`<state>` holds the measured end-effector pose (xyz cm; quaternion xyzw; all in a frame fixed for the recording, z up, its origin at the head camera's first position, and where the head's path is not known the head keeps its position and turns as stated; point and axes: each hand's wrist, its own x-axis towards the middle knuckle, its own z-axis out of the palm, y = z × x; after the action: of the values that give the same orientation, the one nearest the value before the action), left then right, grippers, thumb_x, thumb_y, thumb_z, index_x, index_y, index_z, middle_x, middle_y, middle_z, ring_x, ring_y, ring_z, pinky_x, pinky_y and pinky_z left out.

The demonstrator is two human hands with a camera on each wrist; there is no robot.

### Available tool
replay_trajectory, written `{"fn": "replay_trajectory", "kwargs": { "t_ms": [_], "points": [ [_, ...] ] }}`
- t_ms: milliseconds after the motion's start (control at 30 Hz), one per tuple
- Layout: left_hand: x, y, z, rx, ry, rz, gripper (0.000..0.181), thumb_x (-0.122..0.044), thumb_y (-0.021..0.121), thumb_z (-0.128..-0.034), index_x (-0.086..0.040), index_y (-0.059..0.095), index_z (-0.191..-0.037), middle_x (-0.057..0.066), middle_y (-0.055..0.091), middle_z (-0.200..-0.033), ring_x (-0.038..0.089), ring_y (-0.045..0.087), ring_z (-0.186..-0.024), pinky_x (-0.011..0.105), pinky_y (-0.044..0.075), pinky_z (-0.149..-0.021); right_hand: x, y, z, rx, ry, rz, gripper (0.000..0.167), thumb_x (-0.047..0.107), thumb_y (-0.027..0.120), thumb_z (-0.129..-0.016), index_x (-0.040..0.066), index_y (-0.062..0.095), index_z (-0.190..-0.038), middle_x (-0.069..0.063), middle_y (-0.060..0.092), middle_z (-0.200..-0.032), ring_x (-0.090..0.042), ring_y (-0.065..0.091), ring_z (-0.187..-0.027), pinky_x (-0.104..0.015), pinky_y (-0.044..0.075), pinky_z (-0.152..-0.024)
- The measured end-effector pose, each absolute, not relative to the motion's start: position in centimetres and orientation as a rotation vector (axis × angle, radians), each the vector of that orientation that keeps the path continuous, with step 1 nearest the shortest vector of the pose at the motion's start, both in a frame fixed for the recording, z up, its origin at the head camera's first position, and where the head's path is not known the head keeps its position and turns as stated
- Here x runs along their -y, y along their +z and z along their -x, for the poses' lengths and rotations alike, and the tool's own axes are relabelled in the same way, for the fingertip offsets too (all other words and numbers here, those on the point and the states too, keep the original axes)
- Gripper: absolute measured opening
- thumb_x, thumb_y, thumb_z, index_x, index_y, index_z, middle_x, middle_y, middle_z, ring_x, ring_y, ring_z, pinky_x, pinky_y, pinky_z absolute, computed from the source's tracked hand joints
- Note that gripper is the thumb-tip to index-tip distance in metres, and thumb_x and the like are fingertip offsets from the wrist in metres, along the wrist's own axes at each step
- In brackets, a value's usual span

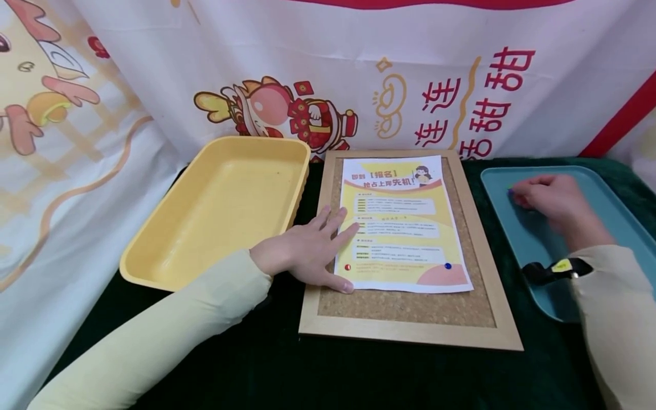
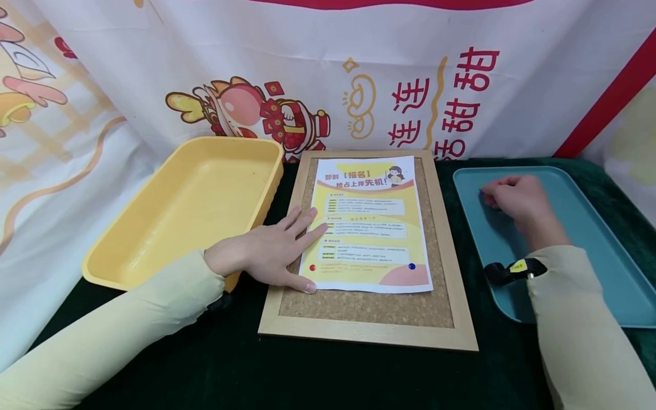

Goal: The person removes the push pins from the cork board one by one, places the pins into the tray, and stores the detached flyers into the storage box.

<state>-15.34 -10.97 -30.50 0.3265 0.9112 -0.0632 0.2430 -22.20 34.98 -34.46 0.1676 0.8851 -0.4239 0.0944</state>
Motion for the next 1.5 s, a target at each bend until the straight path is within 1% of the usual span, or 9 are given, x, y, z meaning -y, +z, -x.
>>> {"fn": "replay_trajectory", "kwargs": {
  "t_ms": [100, 167, 267, 400, 533, 733, 1000, 1200, 1500],
  "points": [
    [10.9, -30.5, 15.3, -2.487, -0.184, -0.892, 0.116, -0.084, 0.053, -0.0919, -0.023, -0.002, -0.173, 0.015, -0.015, -0.179, 0.044, -0.009, -0.166, 0.055, 0.026, -0.131, -35.0, -34.0, 22.2, -2.645, -1.238, -0.420, 0.070, 0.052, 0.055, -0.107, -0.001, 0.049, -0.152, 0.009, 0.067, -0.100, -0.031, 0.054, -0.115, -0.031, 0.052, -0.083],
    [10.8, -30.4, 15.4, -2.483, -0.190, -0.893, 0.116, -0.085, 0.053, -0.0921, -0.023, -0.002, -0.173, 0.015, -0.015, -0.179, 0.044, -0.009, -0.166, 0.055, 0.025, -0.131, -34.6, -33.5, 22.1, -2.658, -1.223, -0.390, 0.068, 0.051, 0.056, -0.107, 0.000, 0.050, -0.152, 0.010, 0.067, -0.099, -0.030, 0.056, -0.113, -0.027, 0.053, -0.080],
    [10.8, -30.4, 15.4, -2.477, -0.195, -0.894, 0.115, -0.084, 0.052, -0.0924, -0.023, -0.003, -0.173, 0.015, -0.015, -0.179, 0.044, -0.010, -0.165, 0.055, 0.025, -0.131, -33.2, -32.8, 21.8, -2.674, -1.218, -0.348, 0.065, 0.050, 0.055, -0.108, 0.001, 0.051, -0.151, -0.002, 0.068, -0.116, -0.029, 0.059, -0.114, -0.025, 0.054, -0.078],
    [10.8, -30.3, 15.4, -2.476, -0.194, -0.887, 0.115, -0.084, 0.053, -0.0923, -0.023, -0.003, -0.173, 0.015, -0.016, -0.179, 0.044, -0.010, -0.166, 0.055, 0.025, -0.131, -30.4, -32.0, 21.5, -2.692, -1.237, -0.300, 0.064, 0.053, 0.057, -0.107, 0.005, 0.054, -0.149, -0.018, 0.060, -0.139, -0.028, 0.060, -0.118, -0.022, 0.054, -0.079],
    [10.8, -30.3, 15.4, -2.478, -0.207, -0.891, 0.116, -0.085, 0.053, -0.0919, -0.023, -0.003, -0.173, 0.015, -0.015, -0.179, 0.044, -0.009, -0.166, 0.054, 0.025, -0.131, -27.8, -31.3, 21.1, -2.705, -1.278, -0.271, 0.063, 0.054, 0.059, -0.105, 0.008, 0.057, -0.147, -0.018, 0.057, -0.145, -0.026, 0.060, -0.120, -0.023, 0.054, -0.084],
    [10.8, -30.4, 15.4, -2.481, -0.214, -0.897, 0.116, -0.085, 0.052, -0.0917, -0.023, -0.003, -0.173, 0.015, -0.014, -0.179, 0.044, -0.008, -0.166, 0.054, 0.025, -0.131, -24.5, -30.6, 20.2, -2.691, -1.359, -0.238, 0.052, 0.041, 0.063, -0.107, 0.008, 0.060, -0.146, -0.016, 0.057, -0.147, -0.028, 0.059, -0.121, -0.036, 0.053, -0.097],
    [10.8, -30.4, 15.4, -2.476, -0.214, -0.886, 0.116, -0.086, 0.052, -0.0913, -0.024, -0.004, -0.173, 0.015, -0.014, -0.179, 0.044, -0.009, -0.166, 0.054, 0.026, -0.131, -20.4, -30.0, 18.2, -2.664, -1.392, -0.057, 0.037, 0.031, 0.070, -0.105, 0.009, 0.069, -0.135, -0.012, 0.067, -0.135, -0.025, 0.057, -0.112, -0.029, 0.053, -0.082],
    [10.8, -30.4, 15.4, -2.472, -0.225, -0.889, 0.116, -0.086, 0.051, -0.0915, -0.024, -0.004, -0.173, 0.015, -0.015, -0.179, 0.044, -0.009, -0.166, 0.054, 0.027, -0.131, -17.6, -29.7, 16.8, -2.628, -1.329, 0.056, 0.032, 0.027, 0.073, -0.103, 0.011, 0.072, -0.130, -0.011, 0.071, -0.125, -0.024, 0.061, -0.109, -0.032, 0.050, -0.087],
    [10.8, -30.5, 15.4, -2.480, -0.223, -0.874, 0.117, -0.087, 0.051, -0.0905, -0.025, -0.004, -0.173, 0.013, -0.015, -0.179, 0.042, -0.010, -0.166, 0.054, 0.028, -0.130, -14.7, -30.0, 15.4, -2.555, -1.333, 0.231, 0.024, 0.018, 0.076, -0.100, 0.009, 0.076, -0.122, -0.010, 0.074, -0.115, -0.024, 0.065, -0.101, -0.029, 0.052, -0.086]
  ]
}}
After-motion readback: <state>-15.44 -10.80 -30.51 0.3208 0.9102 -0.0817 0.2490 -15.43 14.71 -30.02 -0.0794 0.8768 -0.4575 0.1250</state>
